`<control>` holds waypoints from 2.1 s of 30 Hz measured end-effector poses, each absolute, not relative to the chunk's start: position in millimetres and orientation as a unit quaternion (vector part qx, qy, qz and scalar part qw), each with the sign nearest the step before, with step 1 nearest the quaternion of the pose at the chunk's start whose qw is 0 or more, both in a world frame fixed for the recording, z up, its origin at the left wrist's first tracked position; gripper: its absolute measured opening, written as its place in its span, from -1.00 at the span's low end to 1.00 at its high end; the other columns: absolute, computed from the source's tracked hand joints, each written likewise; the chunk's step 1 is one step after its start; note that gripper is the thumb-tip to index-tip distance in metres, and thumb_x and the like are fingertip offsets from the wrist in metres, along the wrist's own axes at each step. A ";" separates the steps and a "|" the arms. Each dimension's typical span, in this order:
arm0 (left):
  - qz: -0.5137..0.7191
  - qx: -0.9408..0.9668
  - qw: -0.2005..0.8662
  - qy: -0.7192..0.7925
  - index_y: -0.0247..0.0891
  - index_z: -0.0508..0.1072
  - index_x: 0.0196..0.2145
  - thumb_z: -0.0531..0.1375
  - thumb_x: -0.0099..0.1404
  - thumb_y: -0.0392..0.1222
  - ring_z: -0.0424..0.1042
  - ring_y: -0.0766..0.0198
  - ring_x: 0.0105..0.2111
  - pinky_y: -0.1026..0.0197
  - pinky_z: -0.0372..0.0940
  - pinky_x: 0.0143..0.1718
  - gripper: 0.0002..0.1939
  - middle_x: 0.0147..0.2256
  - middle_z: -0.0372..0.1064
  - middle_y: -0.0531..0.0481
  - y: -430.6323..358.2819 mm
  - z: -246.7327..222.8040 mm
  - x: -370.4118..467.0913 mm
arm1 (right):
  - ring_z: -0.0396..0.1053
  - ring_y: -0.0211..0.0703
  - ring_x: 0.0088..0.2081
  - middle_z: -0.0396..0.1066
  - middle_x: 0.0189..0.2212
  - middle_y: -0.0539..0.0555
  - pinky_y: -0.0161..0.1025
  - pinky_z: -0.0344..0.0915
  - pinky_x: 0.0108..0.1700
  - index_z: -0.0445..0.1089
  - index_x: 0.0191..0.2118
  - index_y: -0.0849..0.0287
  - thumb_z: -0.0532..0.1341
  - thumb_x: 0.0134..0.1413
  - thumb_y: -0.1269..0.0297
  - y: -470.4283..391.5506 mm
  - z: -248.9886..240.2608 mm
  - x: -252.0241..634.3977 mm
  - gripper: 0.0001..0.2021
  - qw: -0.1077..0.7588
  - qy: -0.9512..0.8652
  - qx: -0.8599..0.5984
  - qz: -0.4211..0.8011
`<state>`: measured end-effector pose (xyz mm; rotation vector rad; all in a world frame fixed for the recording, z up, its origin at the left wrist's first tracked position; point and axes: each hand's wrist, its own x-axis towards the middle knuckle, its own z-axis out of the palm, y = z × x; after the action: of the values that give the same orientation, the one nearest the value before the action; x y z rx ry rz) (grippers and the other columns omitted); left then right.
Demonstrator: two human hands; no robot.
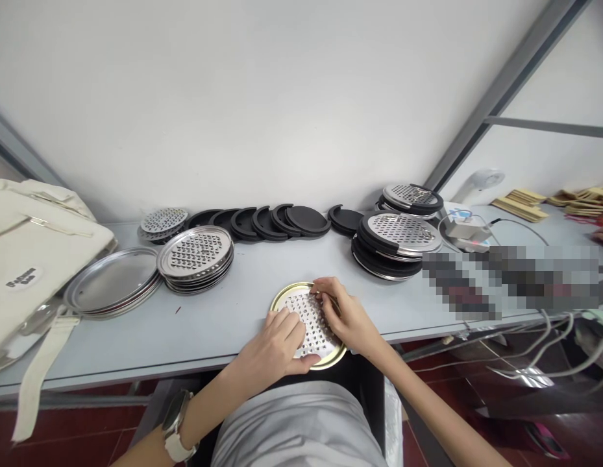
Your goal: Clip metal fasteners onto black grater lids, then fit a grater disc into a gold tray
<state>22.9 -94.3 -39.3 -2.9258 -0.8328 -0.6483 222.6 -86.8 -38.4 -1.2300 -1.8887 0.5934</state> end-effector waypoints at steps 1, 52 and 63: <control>-0.209 -0.940 0.008 -0.270 -0.26 0.16 -0.42 0.10 0.34 0.00 0.18 0.23 -0.36 0.18 0.11 -0.28 -0.69 -0.39 0.18 0.02 -94.4 -38.7 23.0 | 0.35 -0.07 -0.10 0.38 -0.14 0.13 -0.06 0.28 -0.02 0.14 0.00 0.10 -0.07 0.28 0.42 -87.0 -38.7 222.0 -0.77 0.393 -0.742 -0.491 0.232; -0.231 -0.923 -0.080 -0.297 -0.26 0.26 -0.30 0.07 0.38 -0.05 0.27 0.23 -0.29 0.15 0.15 -0.18 -0.78 -0.34 0.26 0.01 -97.2 -31.3 20.4 | 0.27 -0.01 -0.06 0.27 -0.16 0.14 0.00 0.20 0.05 0.29 -0.07 0.10 0.02 0.22 0.39 -88.0 -34.1 221.4 -0.79 0.402 -0.741 -0.512 0.168; -0.217 -0.887 -0.179 -0.365 -0.23 -0.15 0.29 0.33 -0.15 0.36 0.01 -0.16 0.20 -0.17 0.02 0.14 0.23 0.22 -0.03 -0.33 -76.7 -28.1 -2.7 | 0.27 0.00 -0.08 0.30 -0.16 0.16 0.01 0.21 0.02 0.34 -0.06 0.11 0.04 0.23 0.38 -85.2 -36.1 222.4 -0.77 0.393 -0.751 -0.505 0.162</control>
<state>-2.7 -76.7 -28.1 -3.1586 -1.2999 -0.7714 222.4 -85.2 -36.1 -1.2823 -1.9063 0.4123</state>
